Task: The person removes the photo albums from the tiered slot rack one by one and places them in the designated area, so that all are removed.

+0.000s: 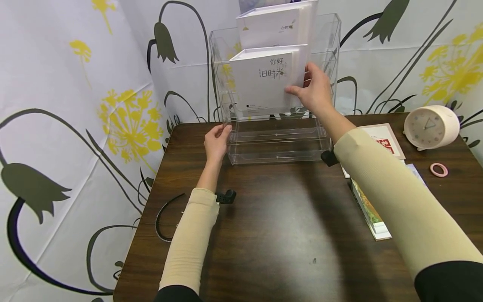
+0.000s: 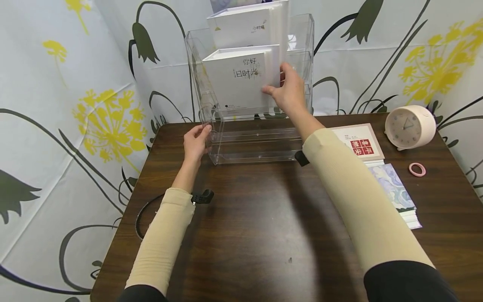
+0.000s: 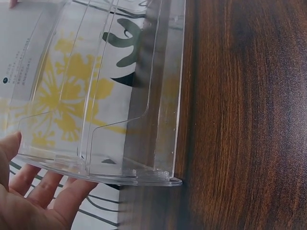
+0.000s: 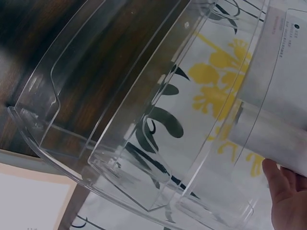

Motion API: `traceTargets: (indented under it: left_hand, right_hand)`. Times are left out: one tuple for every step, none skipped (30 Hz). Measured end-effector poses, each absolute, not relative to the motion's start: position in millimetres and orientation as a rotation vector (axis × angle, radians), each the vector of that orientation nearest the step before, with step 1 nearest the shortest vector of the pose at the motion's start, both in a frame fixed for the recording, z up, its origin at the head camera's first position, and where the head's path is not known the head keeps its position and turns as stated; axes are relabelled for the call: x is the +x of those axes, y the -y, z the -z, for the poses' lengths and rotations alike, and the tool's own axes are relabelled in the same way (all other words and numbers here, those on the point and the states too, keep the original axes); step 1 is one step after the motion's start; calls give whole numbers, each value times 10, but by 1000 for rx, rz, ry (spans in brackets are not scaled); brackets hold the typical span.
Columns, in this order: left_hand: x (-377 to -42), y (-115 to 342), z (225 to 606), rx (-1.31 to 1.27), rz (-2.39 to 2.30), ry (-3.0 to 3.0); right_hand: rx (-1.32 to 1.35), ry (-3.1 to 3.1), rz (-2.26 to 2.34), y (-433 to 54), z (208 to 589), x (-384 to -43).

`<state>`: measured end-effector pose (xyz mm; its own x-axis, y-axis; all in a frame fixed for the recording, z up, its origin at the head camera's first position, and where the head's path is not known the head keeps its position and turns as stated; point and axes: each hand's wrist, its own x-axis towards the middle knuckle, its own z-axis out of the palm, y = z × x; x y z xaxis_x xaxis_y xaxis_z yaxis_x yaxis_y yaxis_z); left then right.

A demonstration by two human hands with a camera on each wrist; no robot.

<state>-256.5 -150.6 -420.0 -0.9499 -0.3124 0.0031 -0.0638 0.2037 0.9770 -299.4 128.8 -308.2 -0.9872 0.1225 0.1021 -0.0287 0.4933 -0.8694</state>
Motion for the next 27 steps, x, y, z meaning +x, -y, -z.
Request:
traceTargets:
  left_hand:
    - [-2566, 1509, 4203, 360, 1837, 2271]
    - [-2567, 1511, 4206, 360, 1845, 2269]
    - [-2566, 1513, 4209, 360, 1853, 2265]
    - [-2565, 1515, 4213, 361, 1861, 2260]
    - [-2564, 1517, 4215, 362, 1868, 2256]
    - [-2564, 1518, 4220, 363, 1869, 2254]
    - [-2565, 1518, 4221, 362, 1869, 2252]
    - [-2565, 1517, 4223, 359, 1870, 2251]
    - [-2566, 1517, 4224, 353, 1867, 2251]
    - [-2568, 1516, 4225, 349, 1865, 2251]
    - [-2567, 1517, 4226, 347, 1862, 2251]
    - [-2566, 1518, 4228, 347, 1858, 2251]
    - [-2567, 1514, 4229, 346, 1859, 2249]
    - [-2567, 1511, 4230, 347, 1860, 2248]
    - [-2567, 1509, 4232, 350, 1857, 2252]
    - [-2567, 1509, 4234, 352, 1860, 2254]
    - [-2567, 1508, 4233, 350, 1864, 2255]
    - [-2568, 1508, 4230, 346, 1869, 2255]
    - [-2571, 1507, 4227, 341, 1875, 2255]
    - [-2572, 1506, 4221, 338, 1876, 2256]
    - [-2575, 1506, 4217, 335, 1877, 2257]
    - [-2577, 1506, 4213, 333, 1880, 2257]
    - [-2579, 1505, 4210, 334, 1880, 2256]
    - [-2580, 1504, 4208, 337, 1874, 2261]
    - [-2583, 1504, 4209, 340, 1867, 2266]
    - [-2585, 1503, 4211, 342, 1863, 2270]
    - [-2587, 1501, 4213, 342, 1862, 2272]
  right_hand:
    - [-78, 2581, -1507, -1284, 3079, -2995]
    - [-73, 2582, -1502, -1280, 3076, -2995]
    - [-65, 2583, -1495, -1275, 3071, -2992]
    - [-59, 2588, -1492, -1275, 3064, -2992]
    - [-47, 2592, -1498, -1274, 3054, -2993]
    - [-37, 2599, -1496, -1272, 3040, -2991]
    - [-24, 2601, -1501, -1270, 3023, -2990]
    - [-8, 2604, -1495, -1267, 3001, -2991]
    - [15, 2609, -1481, -1263, 2976, -2994]
    - [41, 2617, -1460, -1258, 2950, -2998]
    - [67, 2624, -1441, -1249, 2922, -2998]
    - [88, 2636, -1410, -1238, 2894, -2997]
    - [115, 2643, -1383, -1235, 2870, -2994]
    - [136, 2652, -1354, -1231, 2847, -2989]
    - [155, 2660, -1339, -1228, 2826, -2982]
    - [173, 2664, -1334, -1228, 2805, -2971]
    - [192, 2660, -1334, -1228, 2786, -2960]
    - [212, 2650, -1344, -1231, 2765, -2952]
    - [238, 2636, -1351, -1238, 2742, -2942]
    - [268, 2616, -1368, -1247, 2716, -2932]
    - [301, 2592, -1388, -1258, 2689, -2921]
    - [332, 2567, -1406, -1272, 2659, -2906]
    - [359, 2544, -1419, -1291, 2630, -2892]
    - [381, 2522, -1431, -1312, 2603, -2874]
    - [403, 2498, -1437, -1337, 2579, -2852]
    - [418, 2472, -1445, -1364, 2559, -2830]
    - [424, 2450, -1446, -1394, 2539, -2804]
